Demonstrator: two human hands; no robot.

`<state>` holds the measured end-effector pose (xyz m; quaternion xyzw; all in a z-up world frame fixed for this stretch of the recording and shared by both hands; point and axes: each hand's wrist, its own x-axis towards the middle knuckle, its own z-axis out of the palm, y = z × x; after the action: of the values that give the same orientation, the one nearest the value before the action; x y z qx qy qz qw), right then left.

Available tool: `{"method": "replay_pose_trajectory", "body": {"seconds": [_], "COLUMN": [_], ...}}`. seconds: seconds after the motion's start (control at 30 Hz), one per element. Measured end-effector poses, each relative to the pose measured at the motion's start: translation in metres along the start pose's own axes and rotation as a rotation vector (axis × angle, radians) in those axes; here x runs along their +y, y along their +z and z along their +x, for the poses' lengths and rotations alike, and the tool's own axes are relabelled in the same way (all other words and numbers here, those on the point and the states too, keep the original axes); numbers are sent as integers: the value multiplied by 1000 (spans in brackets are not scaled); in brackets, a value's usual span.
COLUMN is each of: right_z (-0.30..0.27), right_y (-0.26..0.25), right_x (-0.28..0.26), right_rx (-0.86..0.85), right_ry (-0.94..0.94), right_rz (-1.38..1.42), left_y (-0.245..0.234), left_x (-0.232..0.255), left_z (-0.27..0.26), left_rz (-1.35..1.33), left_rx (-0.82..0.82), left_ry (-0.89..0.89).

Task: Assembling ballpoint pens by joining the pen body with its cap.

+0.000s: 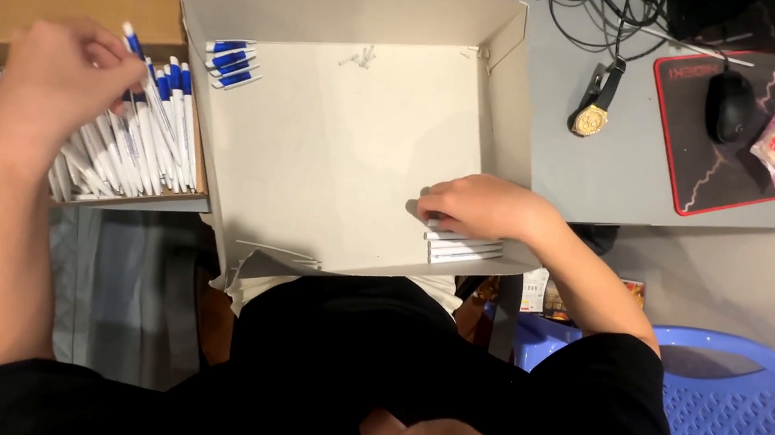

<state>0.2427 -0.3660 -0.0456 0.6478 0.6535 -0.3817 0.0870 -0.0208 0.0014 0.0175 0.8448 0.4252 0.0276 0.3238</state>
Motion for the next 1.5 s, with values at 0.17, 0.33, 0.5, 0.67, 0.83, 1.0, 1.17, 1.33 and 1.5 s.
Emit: {"method": "replay_pose_trajectory", "body": {"seconds": [0.17, 0.33, 0.5, 0.67, 0.83, 1.0, 1.17, 1.33, 1.5], "right_z": [-3, -4, -11, -6, -3, -3, -1, -1, -3], "right_y": [-7, -11, -25, -18, -22, -27, -25, -27, -26], "right_x": [-5, -6, -27, -20, -20, -17, -11, -9, -8], "right_rx": [-27, -42, -33, -21, -38, -23, -23, -12, 17], "right_ry": [-6, 34, 142, 182, 204, 195, 188, 173, 145], "right_rz": [65, 115, 106, 139, 156, 217, 224, 248, 245], "left_y": [-13, 0, 35, 78, 103, 111, 112, 107, 108], "left_x": [-3, 3, 25, 34, 38, 39, 40, 43, 42], "left_z": [-23, -37, -53, -54, -54, -51, -50, -50, -51], "left_rz": [-88, -379, -612, -773, -732, -625, -565, -517, -477], "left_rx": [218, 340, 160, -17, -148, -267, -306, -308, -280], "left_ry": [265, 486, 547, 589, 580, 574, 587, 608, 615]}}
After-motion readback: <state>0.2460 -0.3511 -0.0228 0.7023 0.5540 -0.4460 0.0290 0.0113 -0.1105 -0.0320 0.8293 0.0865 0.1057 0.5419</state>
